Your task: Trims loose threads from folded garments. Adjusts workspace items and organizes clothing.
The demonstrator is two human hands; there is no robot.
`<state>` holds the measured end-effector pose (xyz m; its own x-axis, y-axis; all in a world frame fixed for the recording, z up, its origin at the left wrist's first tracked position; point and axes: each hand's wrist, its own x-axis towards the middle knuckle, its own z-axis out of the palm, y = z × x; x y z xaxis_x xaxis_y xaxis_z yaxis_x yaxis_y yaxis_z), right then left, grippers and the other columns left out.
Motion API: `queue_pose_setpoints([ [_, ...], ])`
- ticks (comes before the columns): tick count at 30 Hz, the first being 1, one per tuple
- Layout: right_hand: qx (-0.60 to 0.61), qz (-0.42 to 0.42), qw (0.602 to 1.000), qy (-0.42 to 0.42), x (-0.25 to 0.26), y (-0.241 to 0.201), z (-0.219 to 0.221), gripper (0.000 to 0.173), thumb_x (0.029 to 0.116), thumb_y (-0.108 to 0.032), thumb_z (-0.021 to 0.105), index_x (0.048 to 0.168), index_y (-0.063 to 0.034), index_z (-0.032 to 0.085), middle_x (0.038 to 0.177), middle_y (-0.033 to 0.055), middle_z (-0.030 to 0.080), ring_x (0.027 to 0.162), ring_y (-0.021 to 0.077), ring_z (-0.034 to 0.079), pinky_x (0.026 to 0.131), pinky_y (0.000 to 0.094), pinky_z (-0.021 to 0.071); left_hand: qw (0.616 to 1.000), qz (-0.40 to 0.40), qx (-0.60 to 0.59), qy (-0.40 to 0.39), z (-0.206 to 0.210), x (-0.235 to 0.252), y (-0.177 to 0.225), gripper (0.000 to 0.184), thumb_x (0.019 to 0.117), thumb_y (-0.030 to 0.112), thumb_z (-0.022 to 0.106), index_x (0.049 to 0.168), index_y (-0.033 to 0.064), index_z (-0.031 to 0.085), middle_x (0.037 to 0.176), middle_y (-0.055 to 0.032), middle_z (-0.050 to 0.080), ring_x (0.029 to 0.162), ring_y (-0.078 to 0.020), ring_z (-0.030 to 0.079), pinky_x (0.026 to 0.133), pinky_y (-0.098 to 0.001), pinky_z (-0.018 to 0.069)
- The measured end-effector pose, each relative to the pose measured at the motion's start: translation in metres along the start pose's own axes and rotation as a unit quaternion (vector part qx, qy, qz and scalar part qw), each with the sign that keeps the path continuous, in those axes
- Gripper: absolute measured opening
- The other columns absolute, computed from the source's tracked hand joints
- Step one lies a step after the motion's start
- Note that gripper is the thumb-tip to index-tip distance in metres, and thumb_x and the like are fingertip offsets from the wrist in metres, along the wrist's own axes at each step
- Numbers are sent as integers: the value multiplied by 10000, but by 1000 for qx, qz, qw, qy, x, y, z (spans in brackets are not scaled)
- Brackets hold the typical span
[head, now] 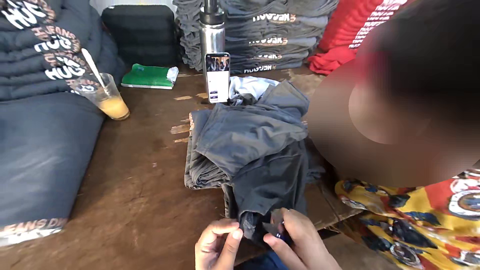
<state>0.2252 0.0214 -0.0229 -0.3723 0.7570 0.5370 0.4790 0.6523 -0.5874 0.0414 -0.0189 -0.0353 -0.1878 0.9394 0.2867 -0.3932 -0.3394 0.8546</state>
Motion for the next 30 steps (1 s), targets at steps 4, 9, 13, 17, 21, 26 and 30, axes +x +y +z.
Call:
queue_pose_setpoints([
  [4, -32, -11, 999, -10, -5, 3, 6, 429, 1038, -484, 519, 832, -110, 559, 649, 18, 516, 597, 108, 528, 577, 244, 463, 998, -40, -42, -17, -3, -4, 6, 134, 1010, 207, 633, 1081, 203, 747, 1079, 53, 739, 999, -47, 694, 908, -262, 577],
  [9, -66, -23, 997, -24, -6, 1, 7, 440, 1037, -499, 499, 811, -126, 556, 662, 18, 532, 622, 125, 543, 604, 258, 469, 998, -6, -28, -64, -5, -6, 11, 151, 1009, 178, 642, 1116, 187, 748, 1241, 54, 698, 1141, -55, 648, 977, -248, 541],
  [13, -110, -44, 993, -16, 1, -5, 12, 454, 1074, -470, 405, 802, -136, 548, 606, 4, 501, 572, 136, 536, 565, 277, 463, 996, 12, 42, -75, -1, -8, 15, 138, 997, 131, 651, 1096, 160, 743, 1252, 63, 693, 1168, -32, 630, 987, -209, 527],
  [17, -93, -30, 995, 14, 3, -4, 13, 455, 1077, -468, 413, 812, -125, 550, 644, 15, 532, 614, 116, 555, 609, 252, 486, 978, 102, 179, -35, -1, -7, 1, 75, 936, 130, 737, 1004, 153, 717, 1151, 73, 707, 1104, -17, 652, 937, -193, 555],
  [21, -93, -4, 992, 87, 11, 16, 19, 324, 965, -388, 637, 846, -92, 583, 830, 61, 598, 781, 120, 584, 706, 222, 504, 960, 161, 228, -12, -2, -5, -12, 82, 933, 93, 730, 960, 112, 655, 956, 33, 690, 902, -11, 675, 812, -164, 574],
  [26, -61, -18, 993, 104, 21, 44, 12, 158, 868, -166, 633, 909, -29, 568, 955, 124, 609, 895, 132, 595, 793, 188, 499, 940, 213, 256, -78, -14, -3, 0, 89, 924, 59, 725, 905, 73, 639, 927, 6, 675, 924, -47, 665, 851, -176, 557],
  [30, 243, -44, 958, 143, 8, 27, -7, 188, 937, -146, 692, 1046, -231, 565, 1187, -66, 684, 1118, 78, 663, 954, 237, 551, 922, 188, 305, -146, -36, 0, 8, 49, 927, 52, 709, 894, 59, 674, 953, -11, 704, 959, -62, 671, 873, -175, 554],
])
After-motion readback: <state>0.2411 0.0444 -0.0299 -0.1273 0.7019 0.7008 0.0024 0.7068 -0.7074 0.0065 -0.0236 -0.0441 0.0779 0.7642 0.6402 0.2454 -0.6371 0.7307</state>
